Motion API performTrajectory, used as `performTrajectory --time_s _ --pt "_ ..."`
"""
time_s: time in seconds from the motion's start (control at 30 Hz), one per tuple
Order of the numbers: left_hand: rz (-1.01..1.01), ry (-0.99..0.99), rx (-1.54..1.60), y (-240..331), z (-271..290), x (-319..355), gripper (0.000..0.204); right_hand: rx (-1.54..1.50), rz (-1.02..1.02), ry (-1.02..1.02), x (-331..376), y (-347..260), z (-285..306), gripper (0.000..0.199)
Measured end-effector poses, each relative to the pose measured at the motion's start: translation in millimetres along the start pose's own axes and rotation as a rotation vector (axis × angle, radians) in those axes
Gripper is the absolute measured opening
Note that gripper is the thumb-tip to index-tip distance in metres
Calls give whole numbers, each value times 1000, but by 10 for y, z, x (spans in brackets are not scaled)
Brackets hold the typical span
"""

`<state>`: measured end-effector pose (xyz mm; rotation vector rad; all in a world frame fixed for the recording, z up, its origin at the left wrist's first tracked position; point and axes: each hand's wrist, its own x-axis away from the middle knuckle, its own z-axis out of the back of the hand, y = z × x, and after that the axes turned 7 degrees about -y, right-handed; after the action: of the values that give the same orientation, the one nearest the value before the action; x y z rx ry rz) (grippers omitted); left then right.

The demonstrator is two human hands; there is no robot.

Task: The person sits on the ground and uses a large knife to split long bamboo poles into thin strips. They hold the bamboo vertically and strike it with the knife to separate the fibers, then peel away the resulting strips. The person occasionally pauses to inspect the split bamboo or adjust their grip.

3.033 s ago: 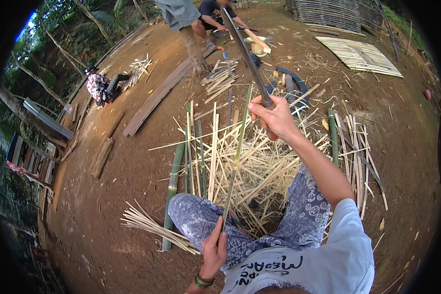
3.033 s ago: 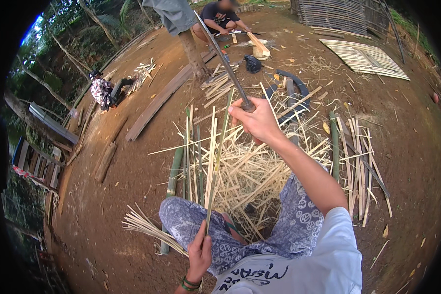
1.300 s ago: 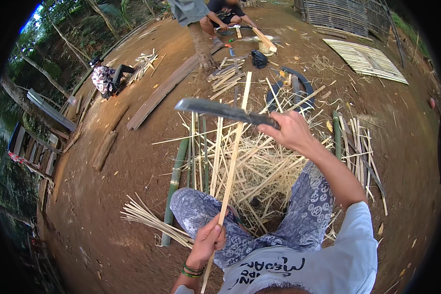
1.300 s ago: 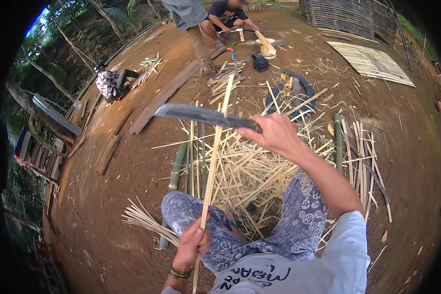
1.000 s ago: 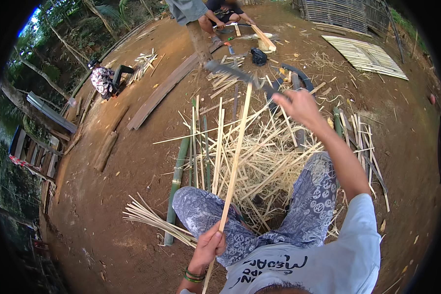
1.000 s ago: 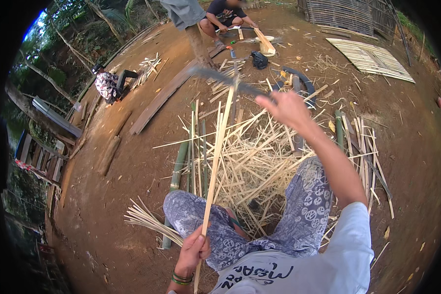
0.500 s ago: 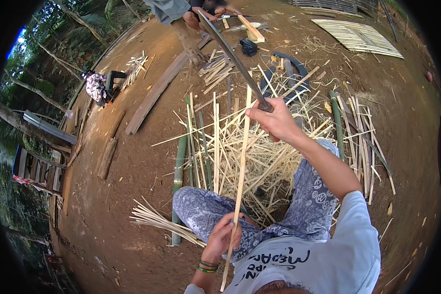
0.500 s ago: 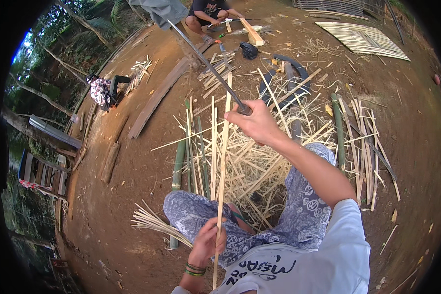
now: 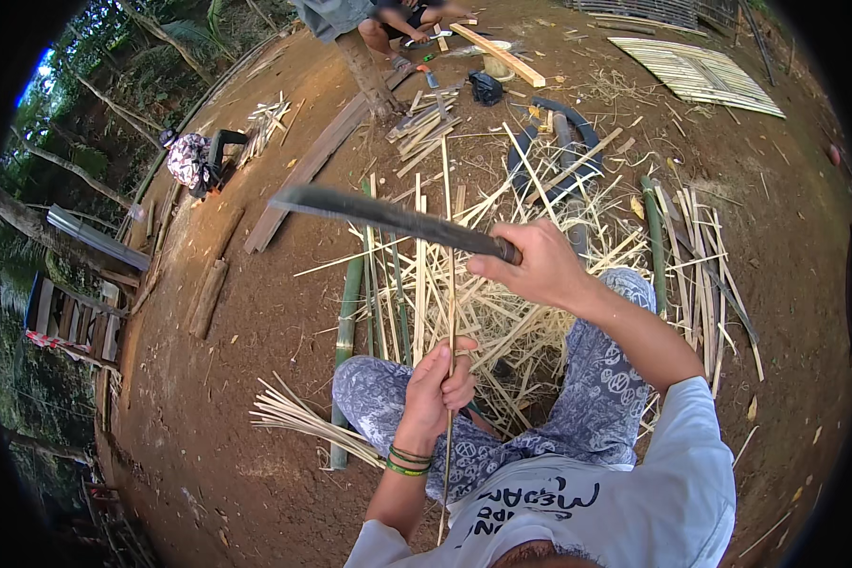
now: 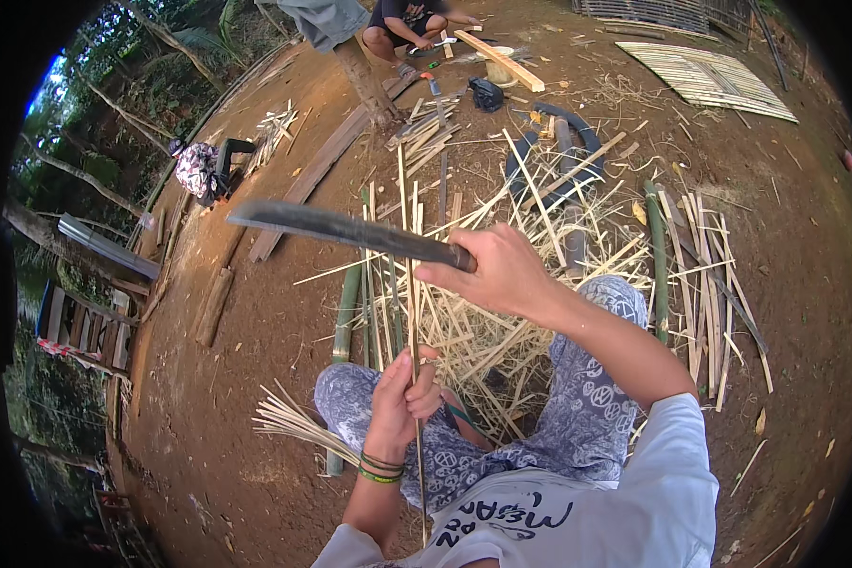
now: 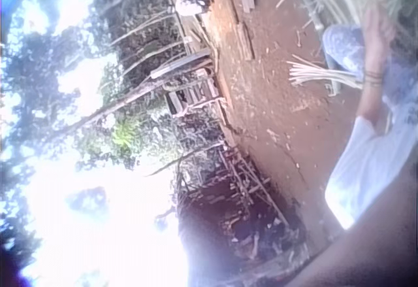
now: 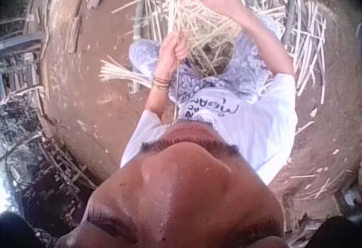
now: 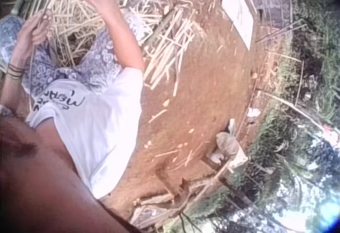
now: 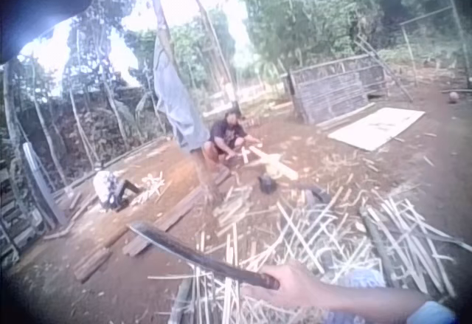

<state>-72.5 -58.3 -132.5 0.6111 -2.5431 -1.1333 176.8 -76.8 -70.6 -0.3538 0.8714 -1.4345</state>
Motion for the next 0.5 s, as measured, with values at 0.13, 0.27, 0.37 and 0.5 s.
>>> performTrajectory --time_s 0.13,0.27,0.37,0.5 --pt "-7 -35 72 30 25 -25 35 289 118 -17 257 -5 -192 69" --pt "-25 39 0 30 -29 -51 29 329 232 16 386 17 -383 63" --pt "-52 103 -92 -5 -25 -57 24 378 240 -9 400 10 -382 63" --pt "-70 133 -149 -1 -101 1 20 430 246 18 325 73 -298 71"
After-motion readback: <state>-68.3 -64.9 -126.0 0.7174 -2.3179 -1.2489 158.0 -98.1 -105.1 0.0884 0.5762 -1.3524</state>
